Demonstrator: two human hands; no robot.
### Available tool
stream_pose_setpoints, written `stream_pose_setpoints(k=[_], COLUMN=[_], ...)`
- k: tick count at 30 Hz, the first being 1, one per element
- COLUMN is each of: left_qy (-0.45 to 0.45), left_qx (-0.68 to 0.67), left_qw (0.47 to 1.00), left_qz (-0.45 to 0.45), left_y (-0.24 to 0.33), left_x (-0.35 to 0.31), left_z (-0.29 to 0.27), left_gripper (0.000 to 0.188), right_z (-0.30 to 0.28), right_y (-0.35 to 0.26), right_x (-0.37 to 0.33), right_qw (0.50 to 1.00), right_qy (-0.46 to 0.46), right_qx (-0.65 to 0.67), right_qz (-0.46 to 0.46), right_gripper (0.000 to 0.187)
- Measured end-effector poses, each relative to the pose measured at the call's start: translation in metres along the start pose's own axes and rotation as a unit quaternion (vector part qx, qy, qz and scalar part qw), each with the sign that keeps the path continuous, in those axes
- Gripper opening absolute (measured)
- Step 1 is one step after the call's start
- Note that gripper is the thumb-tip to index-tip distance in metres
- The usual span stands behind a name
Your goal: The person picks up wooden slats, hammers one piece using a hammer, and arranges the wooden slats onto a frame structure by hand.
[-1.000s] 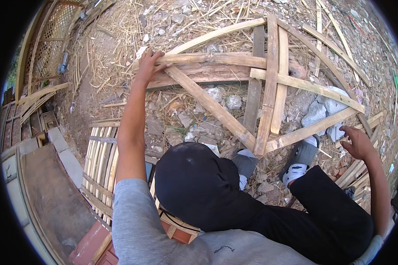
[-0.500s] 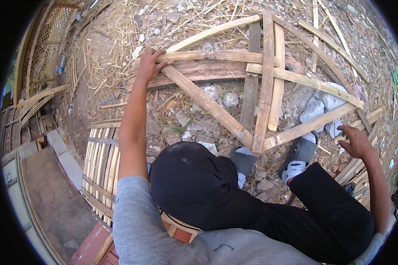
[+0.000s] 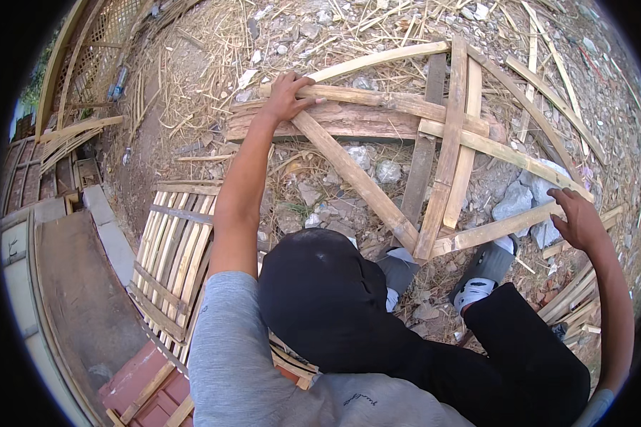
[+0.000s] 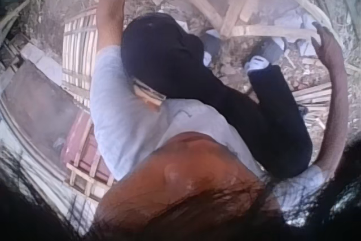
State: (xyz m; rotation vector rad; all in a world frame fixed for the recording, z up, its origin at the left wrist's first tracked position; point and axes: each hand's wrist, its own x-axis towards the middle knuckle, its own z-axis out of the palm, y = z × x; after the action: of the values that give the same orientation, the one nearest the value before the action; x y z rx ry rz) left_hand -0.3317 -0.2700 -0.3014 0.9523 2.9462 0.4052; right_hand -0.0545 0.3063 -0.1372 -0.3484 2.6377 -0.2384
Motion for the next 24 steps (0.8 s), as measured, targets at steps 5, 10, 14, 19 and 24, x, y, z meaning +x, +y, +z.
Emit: stream_pose_setpoints(k=[5, 10, 14, 19, 24], left_qy=[-0.006, -0.031, -0.001, -0.002, 0.006], left_qx=[-0.021, -0.027, -0.02, -0.041, -0.077], left_qw=[1.0, 0.998, 1.0, 0.999, 0.997], left_qz=[0.018, -0.037, -0.016, -0.013, 0.001], left_y=[0.023, 0.038, 0.022, 0.014, 0.019], left_x=[0.006, 0.004, -0.004, -0.004, -0.002], left_z=[0.005, 0.007, 0.001, 0.003, 0.002], left_gripper=[0.043, 0.041, 0.04, 0.038, 0.04], right_z=[-0.011, -0.016, -0.016, -0.005, -0.001], right_y=[-0.016, -0.015, -0.014, -0.004, 0.006], right_x=[0.021, 0.035, 0.036, 0.029, 0.034], right_qw=[0.999, 0.997, 0.998, 0.996, 0.992], right_qy=[-0.042, -0.064, -0.043, -0.075, -0.104], right_qx=[-0.024, -0.019, -0.042, -0.05, -0.039], right_qz=[0.013, 0.024, 0.016, 0.024, 0.06], right_gripper=[0.048, 0.049, 0.05, 0.048, 0.053])
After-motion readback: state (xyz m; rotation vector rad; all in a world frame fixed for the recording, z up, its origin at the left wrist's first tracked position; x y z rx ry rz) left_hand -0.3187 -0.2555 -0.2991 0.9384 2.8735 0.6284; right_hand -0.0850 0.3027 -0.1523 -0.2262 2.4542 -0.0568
